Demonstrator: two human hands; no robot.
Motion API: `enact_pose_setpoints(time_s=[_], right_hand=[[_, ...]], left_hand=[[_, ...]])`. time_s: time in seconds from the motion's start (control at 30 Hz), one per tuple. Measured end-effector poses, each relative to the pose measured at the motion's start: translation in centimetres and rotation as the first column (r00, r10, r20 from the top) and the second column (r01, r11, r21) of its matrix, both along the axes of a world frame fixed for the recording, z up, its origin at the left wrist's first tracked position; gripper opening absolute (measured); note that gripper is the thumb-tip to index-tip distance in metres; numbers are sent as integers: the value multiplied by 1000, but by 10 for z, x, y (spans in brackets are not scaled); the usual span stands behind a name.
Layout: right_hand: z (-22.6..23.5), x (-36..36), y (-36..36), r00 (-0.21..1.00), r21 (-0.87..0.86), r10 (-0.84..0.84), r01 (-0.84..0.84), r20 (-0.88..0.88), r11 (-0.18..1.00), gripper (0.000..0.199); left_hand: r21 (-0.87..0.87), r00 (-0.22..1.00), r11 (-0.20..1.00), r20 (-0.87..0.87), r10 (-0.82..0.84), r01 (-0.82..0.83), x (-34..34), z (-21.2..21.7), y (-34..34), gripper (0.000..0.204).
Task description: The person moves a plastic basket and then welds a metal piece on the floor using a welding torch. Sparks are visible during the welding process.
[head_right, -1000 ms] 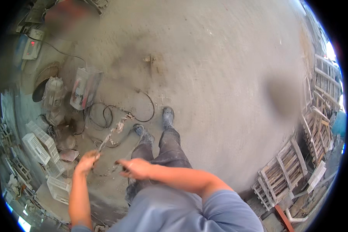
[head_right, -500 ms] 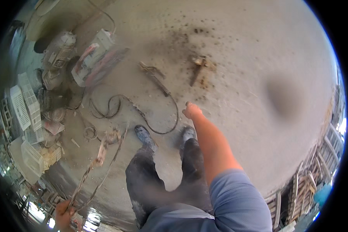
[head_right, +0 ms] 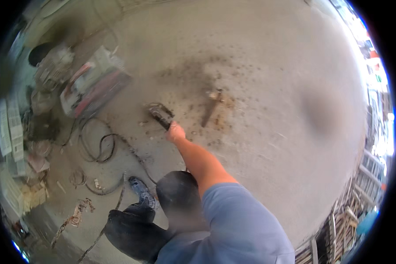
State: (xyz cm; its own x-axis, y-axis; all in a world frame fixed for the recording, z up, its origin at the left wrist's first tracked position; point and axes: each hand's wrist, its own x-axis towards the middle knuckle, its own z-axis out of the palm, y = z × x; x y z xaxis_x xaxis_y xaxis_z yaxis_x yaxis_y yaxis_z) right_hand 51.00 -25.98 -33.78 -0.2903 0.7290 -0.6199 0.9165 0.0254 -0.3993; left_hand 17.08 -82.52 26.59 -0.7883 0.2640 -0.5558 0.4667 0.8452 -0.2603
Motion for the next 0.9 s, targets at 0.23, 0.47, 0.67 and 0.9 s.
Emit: enact_pose_setpoints(time_s=[0.23, 0.47, 0.67, 0.9], right_hand=[[138, 136, -19, 985, 49, -63, 72, -162, 996, 54], [141, 325, -60, 788, 154, -569, 608, -234, 779, 45], [148, 489, -51, 874, 252, -471, 432, 123, 866, 44], [136, 498, -63, 742, 272, -617, 556, 263, 785, 47]], left_hand=[[21, 952, 999, 305, 18, -26, 16, -41, 179, 59], [624, 867, 754, 472, -156, -204, 2, -94, 289, 44], [668, 880, 733, 418, -227, -128, 22, -85, 412, 43], [691, 840, 716, 443, -312, -99, 86, -132, 489, 30]])
